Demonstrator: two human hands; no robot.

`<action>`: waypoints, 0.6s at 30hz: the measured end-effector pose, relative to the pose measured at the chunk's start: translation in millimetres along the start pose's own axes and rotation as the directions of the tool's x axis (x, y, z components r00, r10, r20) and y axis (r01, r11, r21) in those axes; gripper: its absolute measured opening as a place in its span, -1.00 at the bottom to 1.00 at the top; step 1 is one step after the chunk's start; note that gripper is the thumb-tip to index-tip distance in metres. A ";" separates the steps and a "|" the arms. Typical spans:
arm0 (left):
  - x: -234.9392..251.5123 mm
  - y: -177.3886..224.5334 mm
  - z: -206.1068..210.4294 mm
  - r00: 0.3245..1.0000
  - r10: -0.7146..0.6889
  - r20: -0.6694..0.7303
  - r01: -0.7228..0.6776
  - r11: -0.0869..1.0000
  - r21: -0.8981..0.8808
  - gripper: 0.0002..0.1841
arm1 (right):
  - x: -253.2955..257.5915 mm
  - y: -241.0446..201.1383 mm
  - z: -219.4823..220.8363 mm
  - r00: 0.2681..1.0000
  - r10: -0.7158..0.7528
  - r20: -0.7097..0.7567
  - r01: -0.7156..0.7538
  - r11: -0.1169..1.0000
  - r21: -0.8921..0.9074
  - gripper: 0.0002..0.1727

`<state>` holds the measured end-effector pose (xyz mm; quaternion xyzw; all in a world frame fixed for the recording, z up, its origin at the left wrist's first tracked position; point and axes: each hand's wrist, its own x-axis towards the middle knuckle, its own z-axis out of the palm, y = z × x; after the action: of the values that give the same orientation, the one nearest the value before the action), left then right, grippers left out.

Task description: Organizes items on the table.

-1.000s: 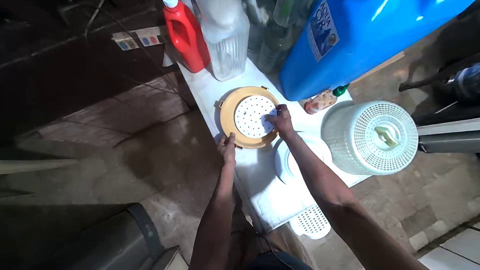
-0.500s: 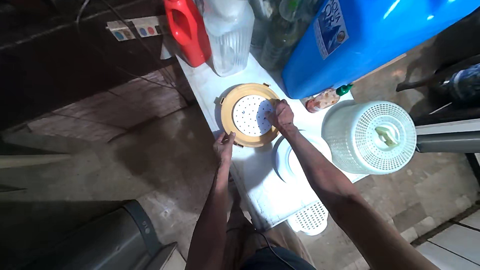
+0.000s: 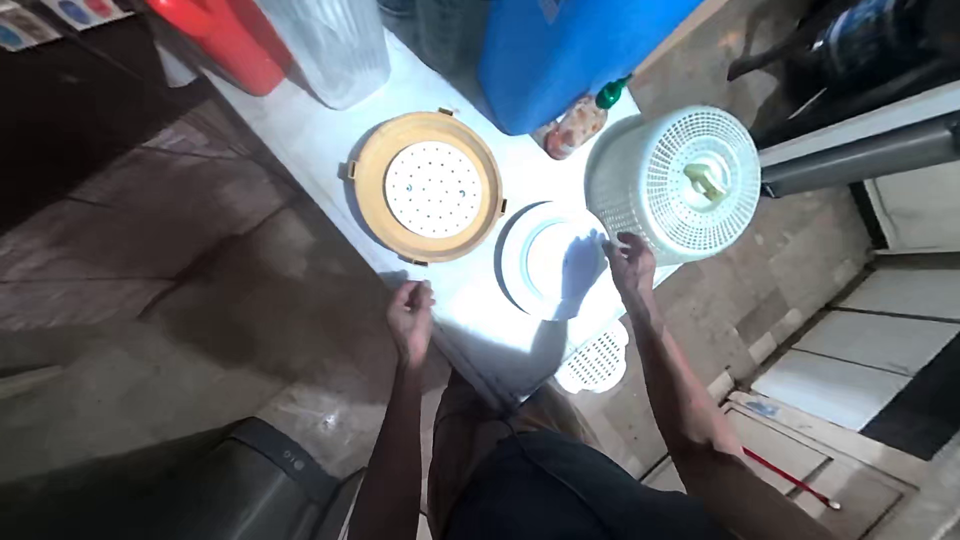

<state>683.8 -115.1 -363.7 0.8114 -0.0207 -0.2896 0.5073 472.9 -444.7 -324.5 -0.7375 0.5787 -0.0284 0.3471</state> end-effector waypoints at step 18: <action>26.4 37.9 157.0 0.954 -0.082 0.289 0.039 0.988 0.150 -0.30 | 15.4 66.8 24.2 0.947 0.241 0.211 -0.315 0.818 0.481 -0.44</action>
<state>638.5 -269.4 -393.7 0.7936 -0.0917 -0.4204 0.4302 433.0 -452.6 -384.8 -0.5269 0.6264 -0.0771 0.5693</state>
